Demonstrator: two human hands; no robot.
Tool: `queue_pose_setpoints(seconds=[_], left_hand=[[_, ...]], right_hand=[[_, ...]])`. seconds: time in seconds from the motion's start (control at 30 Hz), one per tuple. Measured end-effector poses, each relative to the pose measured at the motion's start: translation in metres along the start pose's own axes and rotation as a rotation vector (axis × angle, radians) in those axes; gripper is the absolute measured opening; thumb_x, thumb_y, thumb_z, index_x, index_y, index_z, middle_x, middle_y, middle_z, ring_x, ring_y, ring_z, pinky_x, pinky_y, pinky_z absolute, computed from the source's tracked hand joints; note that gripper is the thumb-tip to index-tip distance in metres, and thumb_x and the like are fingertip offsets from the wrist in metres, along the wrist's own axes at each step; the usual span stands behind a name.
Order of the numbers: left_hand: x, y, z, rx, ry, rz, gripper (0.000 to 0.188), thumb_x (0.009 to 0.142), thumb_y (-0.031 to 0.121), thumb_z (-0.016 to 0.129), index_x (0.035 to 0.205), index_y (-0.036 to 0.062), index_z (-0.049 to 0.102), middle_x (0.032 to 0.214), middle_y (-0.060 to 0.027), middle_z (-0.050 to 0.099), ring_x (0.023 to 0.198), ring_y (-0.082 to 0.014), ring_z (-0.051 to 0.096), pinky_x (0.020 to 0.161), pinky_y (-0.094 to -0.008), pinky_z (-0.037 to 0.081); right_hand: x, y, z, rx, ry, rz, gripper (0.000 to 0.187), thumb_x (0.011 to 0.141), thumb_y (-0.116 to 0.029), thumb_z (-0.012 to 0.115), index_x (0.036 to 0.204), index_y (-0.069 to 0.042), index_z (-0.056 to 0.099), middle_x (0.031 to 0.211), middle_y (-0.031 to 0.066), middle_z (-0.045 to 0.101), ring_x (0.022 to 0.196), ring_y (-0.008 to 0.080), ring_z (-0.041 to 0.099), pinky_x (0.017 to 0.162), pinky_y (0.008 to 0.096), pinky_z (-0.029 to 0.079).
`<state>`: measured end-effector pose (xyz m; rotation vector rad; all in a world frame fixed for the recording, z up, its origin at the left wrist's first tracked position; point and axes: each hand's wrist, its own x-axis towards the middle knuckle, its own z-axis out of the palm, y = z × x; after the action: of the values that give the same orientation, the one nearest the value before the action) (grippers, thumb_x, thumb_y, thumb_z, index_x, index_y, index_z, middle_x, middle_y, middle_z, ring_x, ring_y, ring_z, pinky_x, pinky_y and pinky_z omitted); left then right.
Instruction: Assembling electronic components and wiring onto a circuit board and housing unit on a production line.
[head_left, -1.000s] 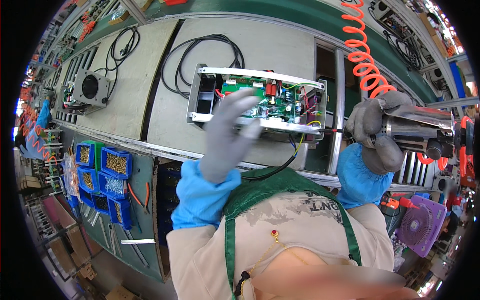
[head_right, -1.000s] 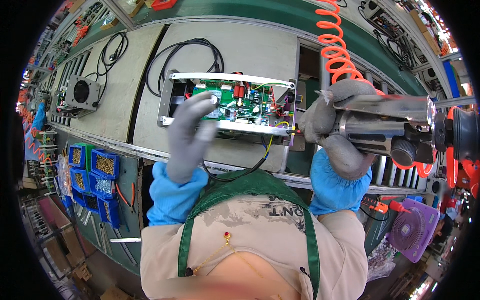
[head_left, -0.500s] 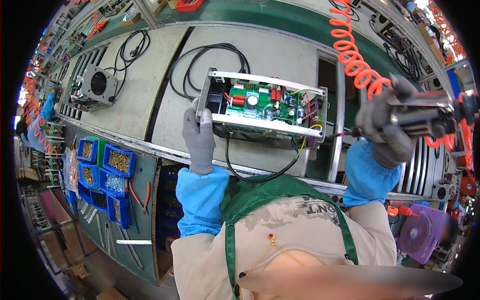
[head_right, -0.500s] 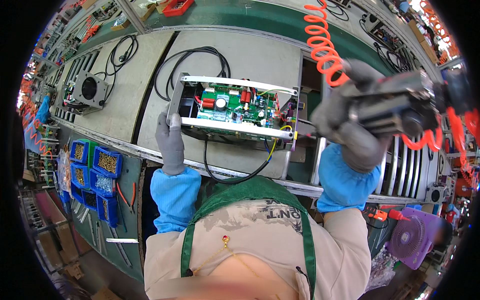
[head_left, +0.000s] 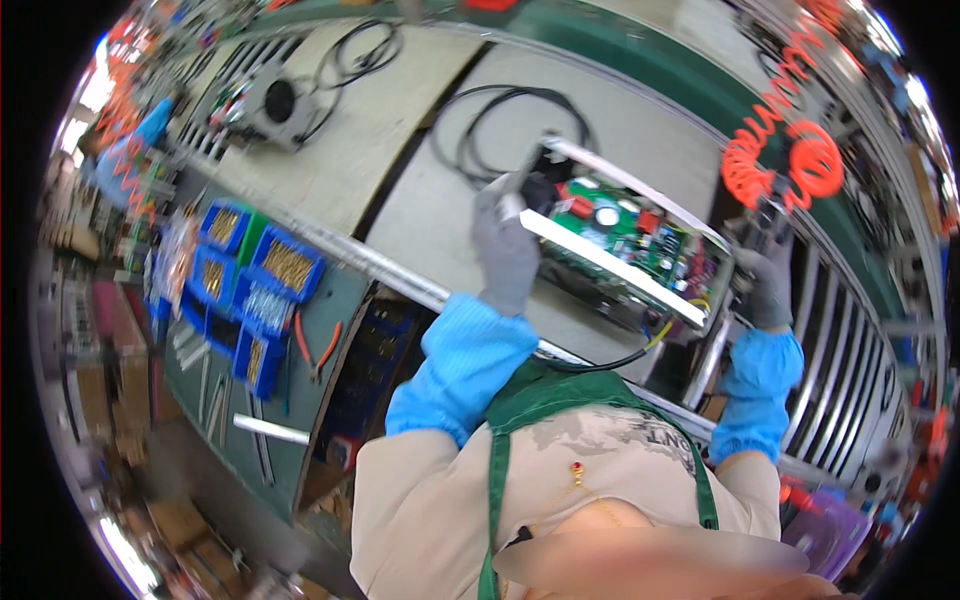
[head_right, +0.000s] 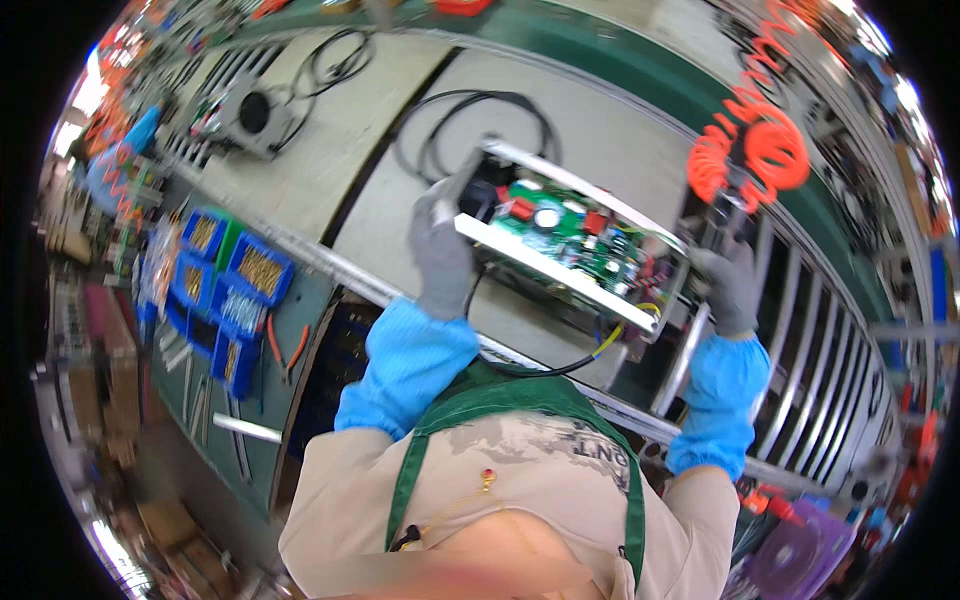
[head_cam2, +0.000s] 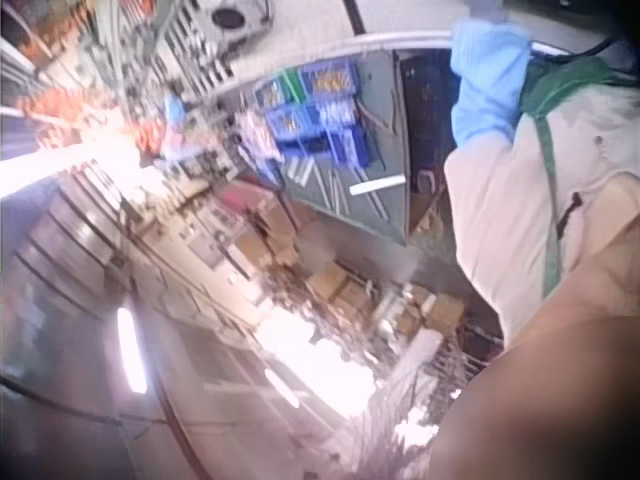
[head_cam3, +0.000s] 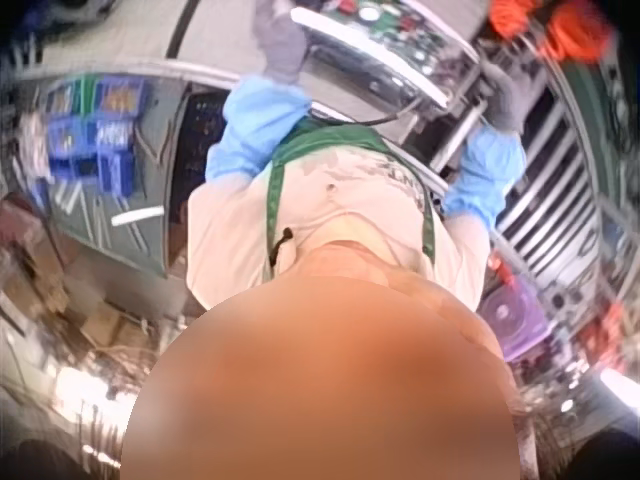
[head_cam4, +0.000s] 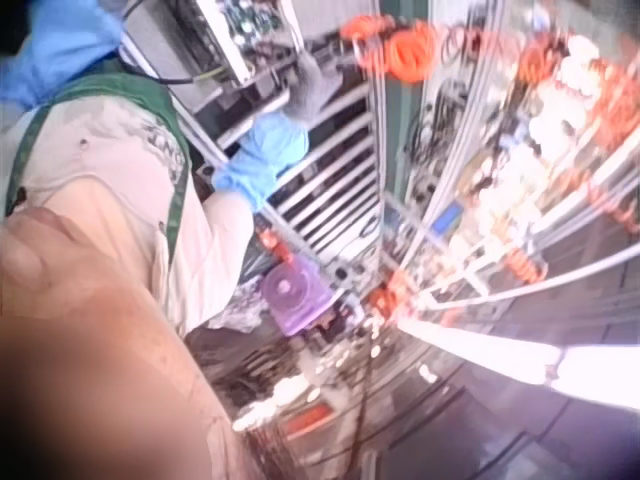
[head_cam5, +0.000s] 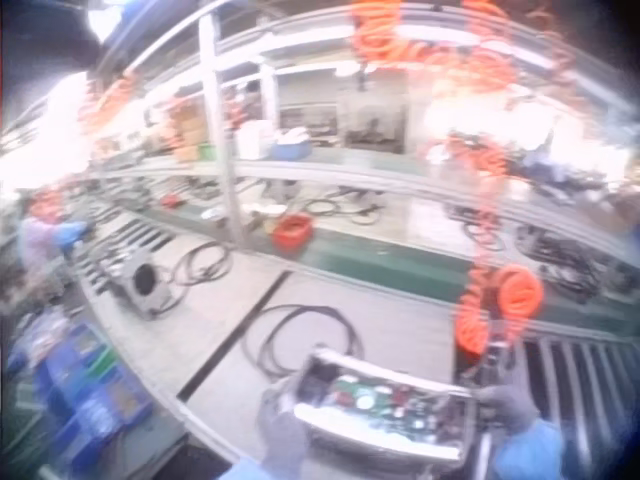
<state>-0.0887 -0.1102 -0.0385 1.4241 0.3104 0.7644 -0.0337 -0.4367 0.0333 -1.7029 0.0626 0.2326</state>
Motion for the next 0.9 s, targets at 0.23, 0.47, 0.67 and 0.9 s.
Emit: queue_pose_setpoints(seconds=[0.23, 0.47, 0.67, 0.9], left_hand=[[0.099, -0.020, 0.028, 0.284, -0.189, 0.201, 0.030, 0.083, 0.027, 0.057, 0.091, -0.0008, 0.063, 0.083, -0.0211, 0.063, 0.079, -0.0351, 0.062, 0.073, -0.0408, 0.048], [0.093, -0.019, 0.038, 0.460, -0.368, 0.121, 0.039, 0.087, 0.034, 0.053, 0.101, -0.0011, 0.060, 0.090, -0.0229, 0.061, 0.088, -0.0373, 0.060, 0.081, -0.0421, 0.046], [0.040, -0.052, -0.142, 0.433, -0.044, -0.216, 0.028, 0.078, 0.009, 0.061, 0.105, 0.0041, 0.064, 0.103, -0.0151, 0.064, 0.096, -0.0213, 0.062, 0.083, -0.0358, 0.048], [0.010, -0.087, -0.339, 1.406, 0.495, -0.297, 0.028, 0.079, 0.020, 0.063, 0.107, 0.0171, 0.067, 0.106, -0.0119, 0.060, 0.102, -0.0307, 0.056, 0.091, -0.0394, 0.044]], right_hand=[[-0.082, 0.030, 0.025, 0.265, -0.188, 0.104, 0.057, 0.059, -0.015, 0.074, 0.110, 0.003, 0.054, 0.078, 0.0135, 0.064, 0.062, 0.0183, 0.061, 0.050, 0.0276, 0.050], [-0.092, 0.047, 0.048, 0.416, -0.195, 0.084, 0.061, 0.058, -0.015, 0.075, 0.111, 0.005, 0.053, 0.067, 0.0126, 0.062, 0.043, 0.0173, 0.053, 0.034, 0.0252, 0.036], [-0.050, 0.019, 0.008, 0.329, -0.152, -0.122, 0.060, 0.063, -0.015, 0.079, 0.114, 0.000, 0.052, 0.080, 0.0093, 0.059, 0.058, 0.0163, 0.057, 0.044, 0.0239, 0.043], [-0.012, -0.021, -0.039, 0.607, -0.347, -0.384, 0.057, 0.072, -0.007, 0.070, 0.122, 0.000, 0.043, 0.081, 0.0063, 0.047, 0.062, 0.0123, 0.045, 0.054, 0.0238, 0.038]])
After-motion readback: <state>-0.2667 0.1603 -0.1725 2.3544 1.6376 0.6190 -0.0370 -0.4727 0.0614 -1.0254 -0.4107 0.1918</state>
